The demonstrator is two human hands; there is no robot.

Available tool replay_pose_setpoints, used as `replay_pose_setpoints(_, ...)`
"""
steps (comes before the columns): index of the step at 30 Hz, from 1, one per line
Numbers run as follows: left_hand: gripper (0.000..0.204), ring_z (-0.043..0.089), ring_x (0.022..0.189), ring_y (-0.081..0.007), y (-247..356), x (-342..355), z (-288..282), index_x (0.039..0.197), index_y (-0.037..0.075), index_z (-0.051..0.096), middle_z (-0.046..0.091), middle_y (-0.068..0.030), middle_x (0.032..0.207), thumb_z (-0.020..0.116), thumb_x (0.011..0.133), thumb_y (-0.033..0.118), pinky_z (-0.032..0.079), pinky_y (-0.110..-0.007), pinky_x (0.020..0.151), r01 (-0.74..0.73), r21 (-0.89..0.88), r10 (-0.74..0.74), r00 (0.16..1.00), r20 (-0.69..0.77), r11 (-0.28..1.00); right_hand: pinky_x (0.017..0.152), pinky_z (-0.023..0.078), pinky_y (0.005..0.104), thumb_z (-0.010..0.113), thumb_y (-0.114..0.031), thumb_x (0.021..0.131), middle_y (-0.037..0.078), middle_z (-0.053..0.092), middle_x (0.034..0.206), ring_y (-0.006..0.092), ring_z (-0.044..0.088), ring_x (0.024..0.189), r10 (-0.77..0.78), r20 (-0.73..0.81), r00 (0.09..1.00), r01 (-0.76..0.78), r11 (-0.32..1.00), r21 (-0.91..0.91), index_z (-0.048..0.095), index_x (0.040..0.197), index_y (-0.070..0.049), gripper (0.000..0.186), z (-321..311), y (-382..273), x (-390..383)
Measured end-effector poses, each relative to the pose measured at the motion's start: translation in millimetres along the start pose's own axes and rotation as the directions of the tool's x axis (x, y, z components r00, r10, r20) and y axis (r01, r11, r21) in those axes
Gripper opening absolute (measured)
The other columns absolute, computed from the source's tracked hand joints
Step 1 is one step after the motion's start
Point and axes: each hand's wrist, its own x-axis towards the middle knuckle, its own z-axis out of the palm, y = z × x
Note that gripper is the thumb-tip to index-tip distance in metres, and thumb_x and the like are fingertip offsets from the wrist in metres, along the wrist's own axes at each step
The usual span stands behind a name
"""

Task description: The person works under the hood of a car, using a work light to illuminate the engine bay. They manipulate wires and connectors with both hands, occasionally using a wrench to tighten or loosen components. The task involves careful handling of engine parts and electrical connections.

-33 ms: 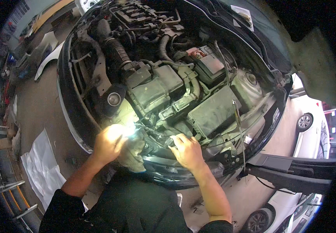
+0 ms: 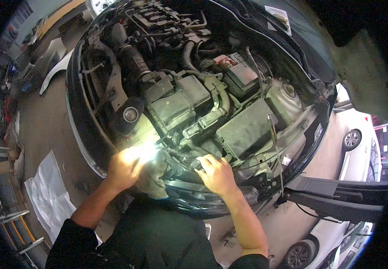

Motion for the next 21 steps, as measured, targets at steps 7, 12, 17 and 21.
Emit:
replay_pose_setpoints(7,0.023,0.063,0.067,-0.0355,49.9,23.7,-16.3,0.087,0.001,0.062,0.062,-0.0173,0.072,0.064,0.091,0.023,0.050,-0.042,0.060,0.081,-0.188,-0.045,0.981,0.188,0.979,0.079,0.049,0.0399,0.071,-0.013,0.077,0.011,0.065,0.104,0.0331,0.063,0.088,0.136,-0.021,0.990,-0.131,0.977,0.168,0.063,0.114,-0.009,0.038,-18.5,5.4,-10.1)
replay_pose_setpoints(12,0.036,0.055,0.069,-0.0110,88.0,64.0,-33.4,0.124,-0.001,0.052,0.060,-0.0073,0.090,0.058,0.097,0.022,0.048,-0.028,0.061,0.518,-0.543,-0.175,0.810,0.560,0.661,0.081,0.051,0.0420,0.059,-0.001,0.074,0.018,0.065,0.099,0.0389,0.063,0.092,0.186,-0.120,0.975,-0.147,0.949,0.279,0.064,0.111,-0.005,0.038,-31.0,20.3,-12.7)
replay_pose_setpoints(17,0.032,0.050,0.059,-0.0067,105.1,107.4,-15.0,0.123,-0.002,0.054,0.063,-0.0082,0.097,0.055,0.091,0.004,0.042,-0.020,0.051,0.520,-0.828,-0.096,0.854,0.512,0.212,0.076,0.052,0.0414,0.067,-0.002,0.071,0.013,0.064,0.097,0.0355,0.063,0.085,0.158,-0.156,0.975,-0.118,0.964,0.239,0.066,0.111,-0.009,0.040,-22.0,25.3,-17.5)
replay_pose_setpoints(21,0.028,0.061,0.070,-0.0176,98.8,130.3,20.3,0.117,-0.002,0.056,0.063,-0.0098,0.101,0.053,0.089,0.000,0.051,-0.030,0.066,0.434,-0.895,-0.199,0.872,0.446,-0.105,0.073,0.054,0.0411,0.069,-0.017,0.073,0.008,0.067,0.096,0.0305,0.066,0.082,-0.005,-0.148,0.989,0.009,1.000,0.026,0.066,0.109,-0.009,0.037,4.8,9.1,-1.8)
